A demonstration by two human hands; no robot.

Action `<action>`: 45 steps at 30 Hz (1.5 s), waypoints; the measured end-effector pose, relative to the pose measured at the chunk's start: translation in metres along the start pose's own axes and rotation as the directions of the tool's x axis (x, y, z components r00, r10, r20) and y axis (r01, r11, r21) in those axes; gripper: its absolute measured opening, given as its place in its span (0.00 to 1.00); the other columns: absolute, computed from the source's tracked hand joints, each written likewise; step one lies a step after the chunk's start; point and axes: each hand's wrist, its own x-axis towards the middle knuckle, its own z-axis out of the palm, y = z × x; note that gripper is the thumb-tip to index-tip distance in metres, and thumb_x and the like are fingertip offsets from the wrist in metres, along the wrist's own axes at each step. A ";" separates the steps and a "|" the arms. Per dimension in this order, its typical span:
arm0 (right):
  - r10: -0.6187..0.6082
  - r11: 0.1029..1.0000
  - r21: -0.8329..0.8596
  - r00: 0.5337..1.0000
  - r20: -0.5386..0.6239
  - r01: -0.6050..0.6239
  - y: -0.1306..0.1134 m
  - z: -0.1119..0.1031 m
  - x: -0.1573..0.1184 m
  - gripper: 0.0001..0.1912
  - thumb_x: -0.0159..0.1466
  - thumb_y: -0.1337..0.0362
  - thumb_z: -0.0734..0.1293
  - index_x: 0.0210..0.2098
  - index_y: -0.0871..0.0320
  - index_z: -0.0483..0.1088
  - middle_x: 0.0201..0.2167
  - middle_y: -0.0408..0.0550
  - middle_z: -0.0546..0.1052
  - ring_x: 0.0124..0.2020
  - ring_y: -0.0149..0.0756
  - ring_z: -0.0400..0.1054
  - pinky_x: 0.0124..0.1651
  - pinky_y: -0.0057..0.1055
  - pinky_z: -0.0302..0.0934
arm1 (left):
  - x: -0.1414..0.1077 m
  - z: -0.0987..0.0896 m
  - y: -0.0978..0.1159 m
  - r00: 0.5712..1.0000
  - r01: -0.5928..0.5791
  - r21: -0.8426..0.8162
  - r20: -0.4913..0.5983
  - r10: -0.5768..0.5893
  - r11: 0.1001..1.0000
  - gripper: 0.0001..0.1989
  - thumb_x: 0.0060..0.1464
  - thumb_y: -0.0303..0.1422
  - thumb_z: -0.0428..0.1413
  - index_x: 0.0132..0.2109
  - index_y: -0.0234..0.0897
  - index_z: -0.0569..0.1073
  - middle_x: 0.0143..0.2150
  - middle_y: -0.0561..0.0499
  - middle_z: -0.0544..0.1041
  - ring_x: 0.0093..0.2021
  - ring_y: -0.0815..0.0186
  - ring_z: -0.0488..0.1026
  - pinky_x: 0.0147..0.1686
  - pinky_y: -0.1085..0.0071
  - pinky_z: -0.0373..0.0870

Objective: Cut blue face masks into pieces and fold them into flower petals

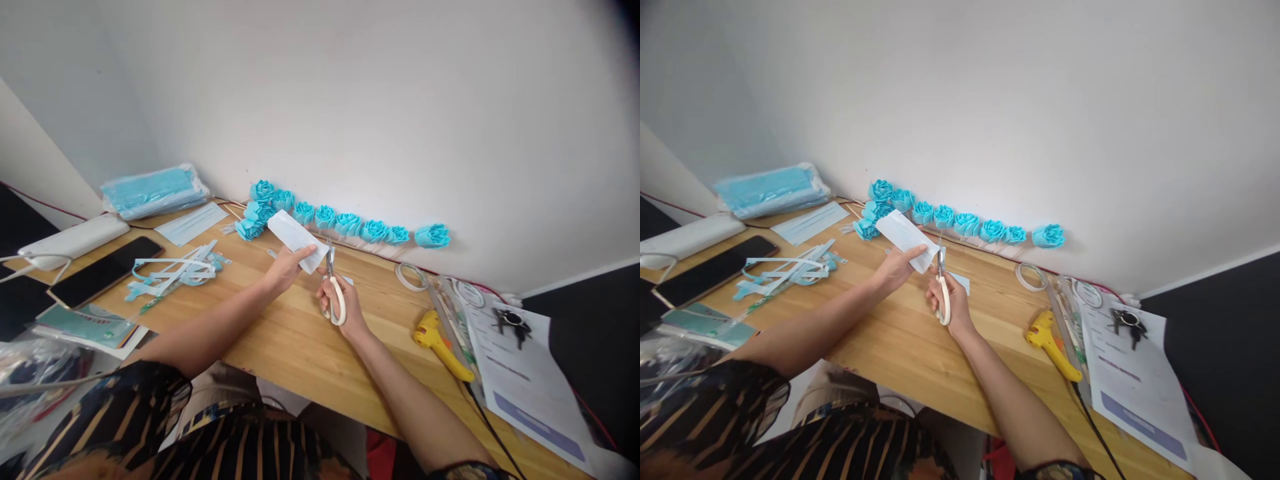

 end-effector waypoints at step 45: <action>-0.014 0.979 -0.191 0.964 0.267 0.067 -0.024 -0.033 -0.017 0.34 0.57 0.42 0.69 0.54 0.57 0.69 0.30 0.44 0.70 0.25 0.28 0.62 0.25 0.26 0.55 | -0.001 -0.007 0.015 0.979 -0.044 0.458 0.197 -0.053 0.888 0.24 0.38 0.34 0.70 0.45 0.33 0.78 0.43 0.43 0.80 0.49 0.46 0.75 0.51 0.54 0.71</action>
